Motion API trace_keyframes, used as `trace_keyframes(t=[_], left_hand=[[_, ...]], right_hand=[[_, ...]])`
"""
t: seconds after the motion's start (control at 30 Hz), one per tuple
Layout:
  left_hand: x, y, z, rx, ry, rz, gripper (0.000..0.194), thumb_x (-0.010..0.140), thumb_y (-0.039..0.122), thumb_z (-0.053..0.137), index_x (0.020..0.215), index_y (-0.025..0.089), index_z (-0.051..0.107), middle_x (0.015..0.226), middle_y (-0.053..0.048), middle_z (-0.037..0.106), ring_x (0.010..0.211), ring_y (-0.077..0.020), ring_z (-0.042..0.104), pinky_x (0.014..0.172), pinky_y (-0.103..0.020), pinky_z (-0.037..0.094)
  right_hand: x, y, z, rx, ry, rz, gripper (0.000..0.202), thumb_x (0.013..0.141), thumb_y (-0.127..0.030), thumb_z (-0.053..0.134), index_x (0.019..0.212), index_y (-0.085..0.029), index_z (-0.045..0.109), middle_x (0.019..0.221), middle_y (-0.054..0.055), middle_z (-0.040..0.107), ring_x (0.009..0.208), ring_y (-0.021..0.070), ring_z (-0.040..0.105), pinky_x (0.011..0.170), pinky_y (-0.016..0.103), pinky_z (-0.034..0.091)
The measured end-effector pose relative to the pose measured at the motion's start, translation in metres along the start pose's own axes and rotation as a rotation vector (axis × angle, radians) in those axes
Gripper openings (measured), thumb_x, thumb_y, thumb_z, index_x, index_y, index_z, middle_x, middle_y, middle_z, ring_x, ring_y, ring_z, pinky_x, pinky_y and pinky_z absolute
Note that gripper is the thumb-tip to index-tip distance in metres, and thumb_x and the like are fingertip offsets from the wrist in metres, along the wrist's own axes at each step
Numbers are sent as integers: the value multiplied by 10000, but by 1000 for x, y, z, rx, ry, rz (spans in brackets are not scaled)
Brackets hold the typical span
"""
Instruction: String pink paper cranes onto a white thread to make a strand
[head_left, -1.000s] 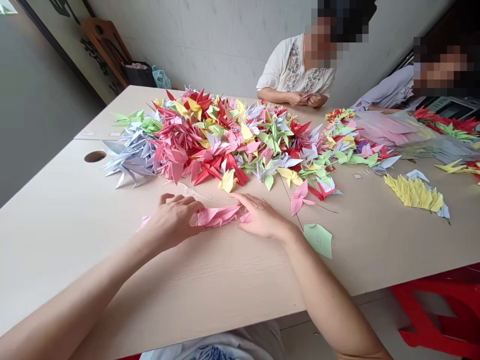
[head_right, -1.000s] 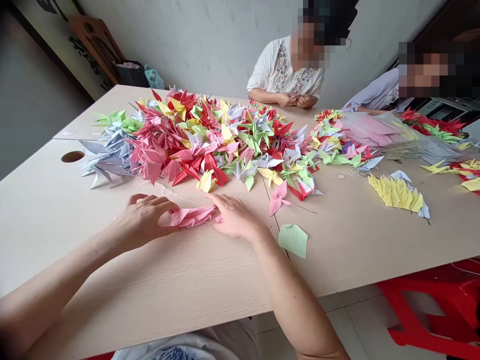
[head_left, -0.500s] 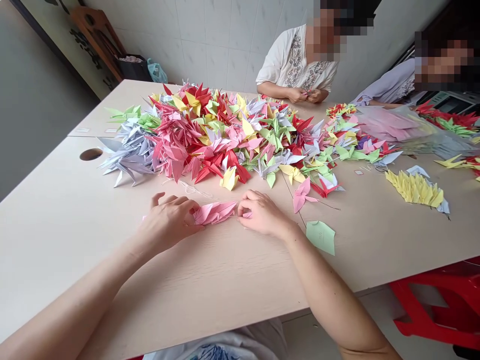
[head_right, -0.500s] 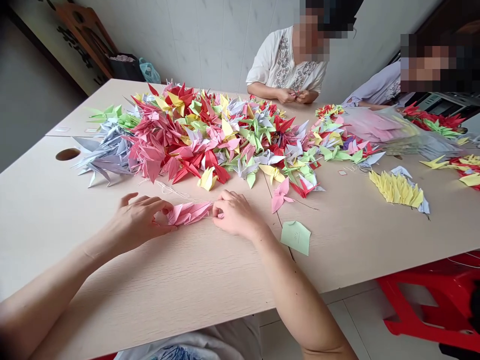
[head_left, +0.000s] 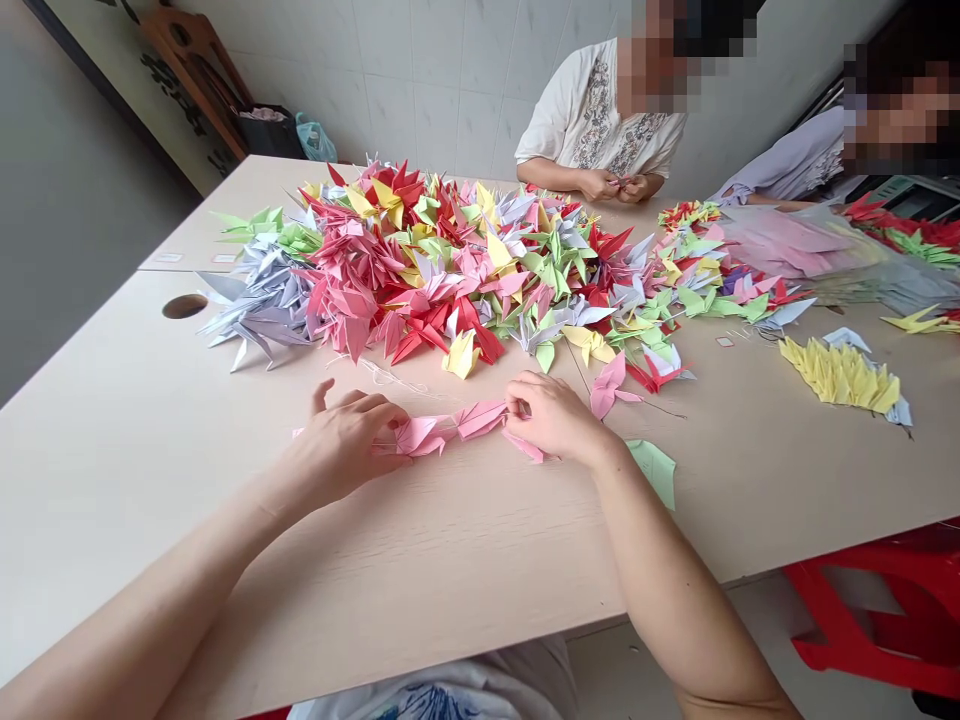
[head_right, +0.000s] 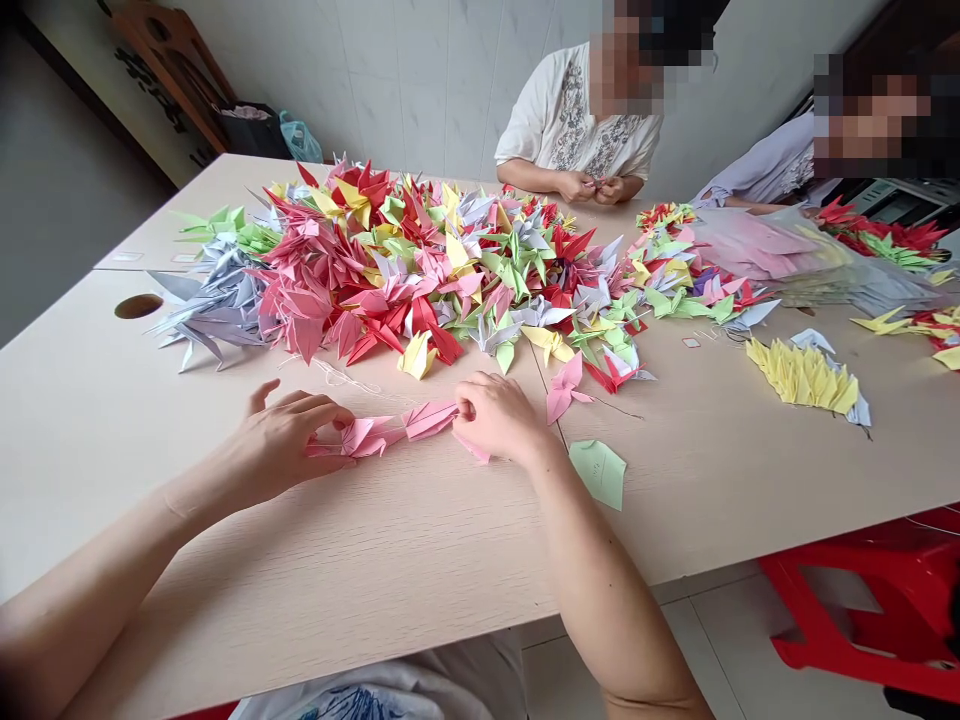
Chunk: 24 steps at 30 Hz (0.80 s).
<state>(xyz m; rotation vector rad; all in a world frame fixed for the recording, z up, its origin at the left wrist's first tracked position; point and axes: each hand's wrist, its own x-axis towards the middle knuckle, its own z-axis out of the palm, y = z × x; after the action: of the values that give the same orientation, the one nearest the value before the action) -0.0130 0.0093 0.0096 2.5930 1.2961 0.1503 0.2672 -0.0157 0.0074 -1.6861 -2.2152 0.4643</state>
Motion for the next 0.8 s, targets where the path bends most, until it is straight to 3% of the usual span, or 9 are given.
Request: trace_keyframes(t=[0.17,0.27,0.33,0.4,0.53,0.63,0.8], left_hand=[[0,-1,-1,-8,-14,8,261,770,409,608,989,276,658,1023,-38,702,1053,-297,609,1091,-617,116],[-4,-15,-18,-26,-15,6,513,756,472,634,1236,303,569,1246,-66,621,1159,-314,553,1068,-537,274],[-11,-28,-32,-60,-8,-16,694,728,587,641,1343,307,485,1344,-78,551,1168,-319,543,963,-434,422],[-22,-39,-42,-21,10,-64,776,667,665,660,1343,323,491,1350,-74,546,1188,-349,520,943,-437,435],[-45,-47,-37,-16,-98,-163,781,668,613,688,1366,337,472,1348,-72,548,1172,-358,528,924,-452,442],[-55,-49,-24,-75,-87,-222,764,699,560,681,1382,309,448,1304,-84,567,1151,-338,535,908,-432,450],[-60,-56,-14,-148,-42,-228,736,710,567,675,1355,280,465,1204,-91,586,1122,-305,531,905,-407,448]], right_hand=[[-3,6,-3,3,-22,31,83,736,-142,538,732,-207,487,844,5,584,792,172,538,708,295,393],[-2,-1,-2,45,109,-77,175,759,-117,517,903,-216,524,1001,47,599,964,217,559,826,342,428],[-1,-12,0,76,231,-184,247,767,-74,489,967,-212,528,1066,71,597,1056,231,546,921,370,417],[-3,-27,3,114,294,-278,268,789,-73,493,1017,-209,533,1105,81,599,1101,231,540,979,381,397],[-9,-54,14,132,148,-404,403,845,-243,593,1238,-247,504,1246,81,563,1189,253,507,1017,412,386],[-9,-59,27,66,31,-437,560,831,-277,649,1353,-297,444,1351,76,501,1231,260,476,1025,427,382],[-1,-49,43,4,-14,-402,448,854,-213,617,1289,-278,532,1240,66,597,1106,249,539,946,407,418]])
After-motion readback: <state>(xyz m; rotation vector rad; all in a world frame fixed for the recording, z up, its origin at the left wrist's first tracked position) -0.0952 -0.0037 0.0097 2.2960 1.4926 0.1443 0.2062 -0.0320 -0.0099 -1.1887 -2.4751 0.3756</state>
